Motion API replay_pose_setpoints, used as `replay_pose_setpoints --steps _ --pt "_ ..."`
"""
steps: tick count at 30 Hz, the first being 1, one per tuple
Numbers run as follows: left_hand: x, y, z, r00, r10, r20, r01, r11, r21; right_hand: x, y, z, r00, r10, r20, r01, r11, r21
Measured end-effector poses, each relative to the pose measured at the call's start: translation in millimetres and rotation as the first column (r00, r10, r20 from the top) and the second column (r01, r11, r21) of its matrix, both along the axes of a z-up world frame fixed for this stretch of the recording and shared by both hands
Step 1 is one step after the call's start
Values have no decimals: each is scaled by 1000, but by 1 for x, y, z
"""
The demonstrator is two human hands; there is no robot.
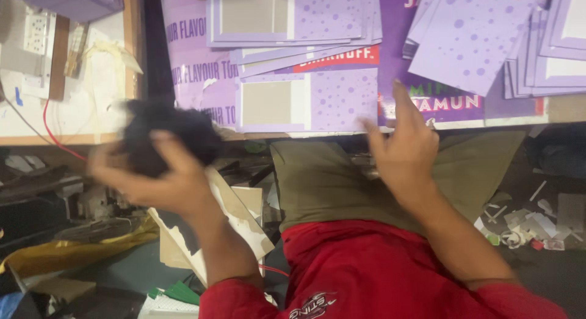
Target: The person repeatedly picks up a purple printed sheet and a white insert, places the insert inside the sheet, folds the sheet around it, and stacks the finished packs. The person handles the items one at a time and accumulates a growing stack of completed packs on the table.
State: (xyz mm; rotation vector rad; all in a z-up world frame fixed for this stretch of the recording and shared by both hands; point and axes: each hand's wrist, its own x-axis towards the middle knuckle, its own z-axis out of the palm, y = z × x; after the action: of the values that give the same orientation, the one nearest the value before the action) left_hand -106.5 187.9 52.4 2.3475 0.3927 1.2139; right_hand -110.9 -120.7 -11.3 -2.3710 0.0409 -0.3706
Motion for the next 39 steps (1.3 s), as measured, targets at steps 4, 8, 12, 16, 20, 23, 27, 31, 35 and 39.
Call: replay_pose_setpoints --steps 4,8,12,16,20,23,27,31,35,39 --pt "-42 -98 -6 720 -601 -347 432 780 -453 -11 20 -6 831 491 260 -545 812 207" --pt "-5 -85 -31 428 -730 -533 487 683 -543 6 24 -30 877 479 -41 -457 857 240" --pt "56 -31 -67 417 -674 -610 806 585 -94 15 32 -40 950 256 -180 -235 963 129" --pt "82 -19 -92 374 -602 -706 877 477 59 36 64 -43 983 95 -155 -130 964 -231" --pt "76 -16 -107 351 -574 -740 866 500 23 56 93 -55 983 185 -18 -177 904 -388" --pt "79 -14 -113 408 -568 -714 843 534 57 69 105 -68 957 288 18 -257 880 -399" --pt "78 -15 -118 406 -573 -712 843 536 49 78 104 -78 970 213 -117 -242 895 -375" --pt "85 -15 -113 397 -549 -735 849 523 68 99 59 -84 992 -120 -41 78 829 -553" --pt "76 -12 -111 394 -565 -725 851 523 55 76 7 -100 939 -289 -187 160 847 -507" --pt "80 -17 -107 413 -560 -718 849 523 80 43 6 -92 898 -418 -134 294 800 -523"
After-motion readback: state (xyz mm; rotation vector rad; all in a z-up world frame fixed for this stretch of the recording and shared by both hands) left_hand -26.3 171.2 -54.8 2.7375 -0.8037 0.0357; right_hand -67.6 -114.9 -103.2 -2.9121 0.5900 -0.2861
